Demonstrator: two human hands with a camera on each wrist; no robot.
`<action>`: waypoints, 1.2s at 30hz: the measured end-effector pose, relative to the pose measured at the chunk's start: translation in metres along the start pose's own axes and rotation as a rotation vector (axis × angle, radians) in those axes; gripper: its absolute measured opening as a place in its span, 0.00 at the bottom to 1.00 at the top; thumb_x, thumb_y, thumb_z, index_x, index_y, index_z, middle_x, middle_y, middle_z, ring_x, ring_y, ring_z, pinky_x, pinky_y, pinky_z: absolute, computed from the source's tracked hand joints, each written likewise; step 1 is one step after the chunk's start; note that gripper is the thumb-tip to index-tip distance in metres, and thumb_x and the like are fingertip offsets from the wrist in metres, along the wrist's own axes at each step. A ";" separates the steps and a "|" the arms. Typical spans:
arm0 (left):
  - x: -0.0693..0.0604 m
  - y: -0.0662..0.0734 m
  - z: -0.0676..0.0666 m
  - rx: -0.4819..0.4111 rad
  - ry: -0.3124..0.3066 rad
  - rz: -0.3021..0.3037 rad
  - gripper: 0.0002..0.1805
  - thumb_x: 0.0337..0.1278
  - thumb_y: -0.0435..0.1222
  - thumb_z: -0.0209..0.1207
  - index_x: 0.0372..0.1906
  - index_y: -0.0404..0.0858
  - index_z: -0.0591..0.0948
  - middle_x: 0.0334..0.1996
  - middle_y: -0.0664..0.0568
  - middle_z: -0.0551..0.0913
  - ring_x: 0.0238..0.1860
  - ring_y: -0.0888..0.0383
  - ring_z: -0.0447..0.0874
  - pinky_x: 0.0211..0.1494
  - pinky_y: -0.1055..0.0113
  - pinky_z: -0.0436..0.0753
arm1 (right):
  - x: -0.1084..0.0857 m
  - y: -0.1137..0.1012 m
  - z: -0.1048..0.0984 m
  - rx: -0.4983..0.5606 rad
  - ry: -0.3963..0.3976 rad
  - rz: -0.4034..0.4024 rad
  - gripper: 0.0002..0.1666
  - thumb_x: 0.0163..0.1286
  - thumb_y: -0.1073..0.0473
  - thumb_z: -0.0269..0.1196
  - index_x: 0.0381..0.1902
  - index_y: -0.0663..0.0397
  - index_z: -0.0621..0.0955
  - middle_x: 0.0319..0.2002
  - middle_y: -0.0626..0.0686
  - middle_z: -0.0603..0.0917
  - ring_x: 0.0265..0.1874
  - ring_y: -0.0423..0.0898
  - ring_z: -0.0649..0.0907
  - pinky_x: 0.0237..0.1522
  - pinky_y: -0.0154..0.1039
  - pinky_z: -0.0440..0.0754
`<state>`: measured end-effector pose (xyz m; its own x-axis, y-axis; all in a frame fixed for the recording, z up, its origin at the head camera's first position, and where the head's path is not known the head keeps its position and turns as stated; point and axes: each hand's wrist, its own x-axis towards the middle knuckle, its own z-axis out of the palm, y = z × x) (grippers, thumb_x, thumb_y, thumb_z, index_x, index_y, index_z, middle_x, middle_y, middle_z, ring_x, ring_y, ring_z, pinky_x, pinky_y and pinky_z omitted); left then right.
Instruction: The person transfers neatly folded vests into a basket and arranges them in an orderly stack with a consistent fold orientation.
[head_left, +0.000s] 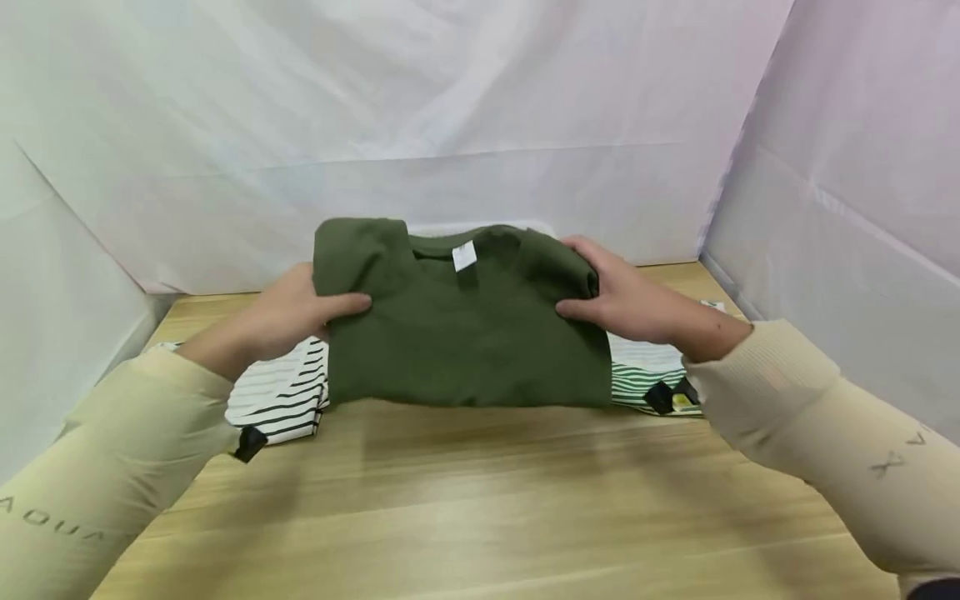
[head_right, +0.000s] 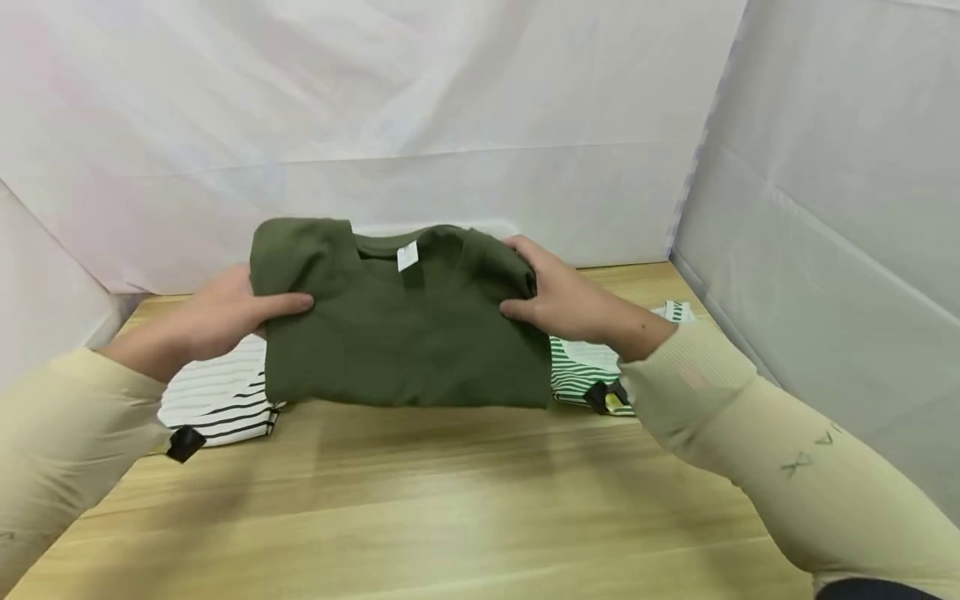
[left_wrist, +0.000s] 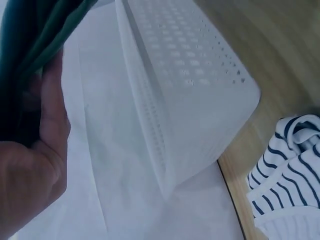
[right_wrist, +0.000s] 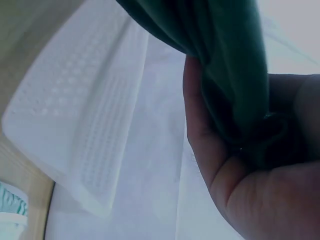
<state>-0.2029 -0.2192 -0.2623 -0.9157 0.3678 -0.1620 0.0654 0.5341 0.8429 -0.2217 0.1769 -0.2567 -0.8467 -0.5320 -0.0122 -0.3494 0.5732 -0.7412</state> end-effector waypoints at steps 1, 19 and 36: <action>0.005 0.000 -0.002 -0.008 0.028 -0.008 0.30 0.70 0.47 0.58 0.66 0.33 0.67 0.60 0.38 0.77 0.48 0.56 0.87 0.48 0.54 0.87 | 0.007 0.001 -0.002 0.011 0.008 0.003 0.38 0.71 0.62 0.63 0.73 0.46 0.60 0.65 0.56 0.69 0.59 0.53 0.75 0.56 0.53 0.77; 0.081 -0.033 -0.007 -0.015 0.125 -0.152 0.30 0.74 0.43 0.54 0.70 0.30 0.65 0.62 0.34 0.74 0.56 0.43 0.82 0.50 0.56 0.87 | 0.099 0.042 0.009 -0.027 0.048 0.170 0.35 0.74 0.65 0.58 0.74 0.50 0.58 0.67 0.61 0.69 0.61 0.57 0.75 0.57 0.56 0.78; 0.099 -0.037 0.028 0.574 0.151 -0.143 0.32 0.70 0.36 0.57 0.67 0.19 0.61 0.56 0.24 0.74 0.46 0.36 0.85 0.39 0.56 0.88 | 0.107 0.054 0.053 -0.391 0.036 0.142 0.44 0.71 0.73 0.50 0.79 0.56 0.47 0.58 0.67 0.77 0.55 0.61 0.80 0.53 0.52 0.76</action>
<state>-0.2850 -0.1811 -0.3237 -0.9744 0.1730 -0.1434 0.1028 0.9108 0.3999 -0.3098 0.1181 -0.3335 -0.9086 -0.4121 -0.0672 -0.3480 0.8364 -0.4234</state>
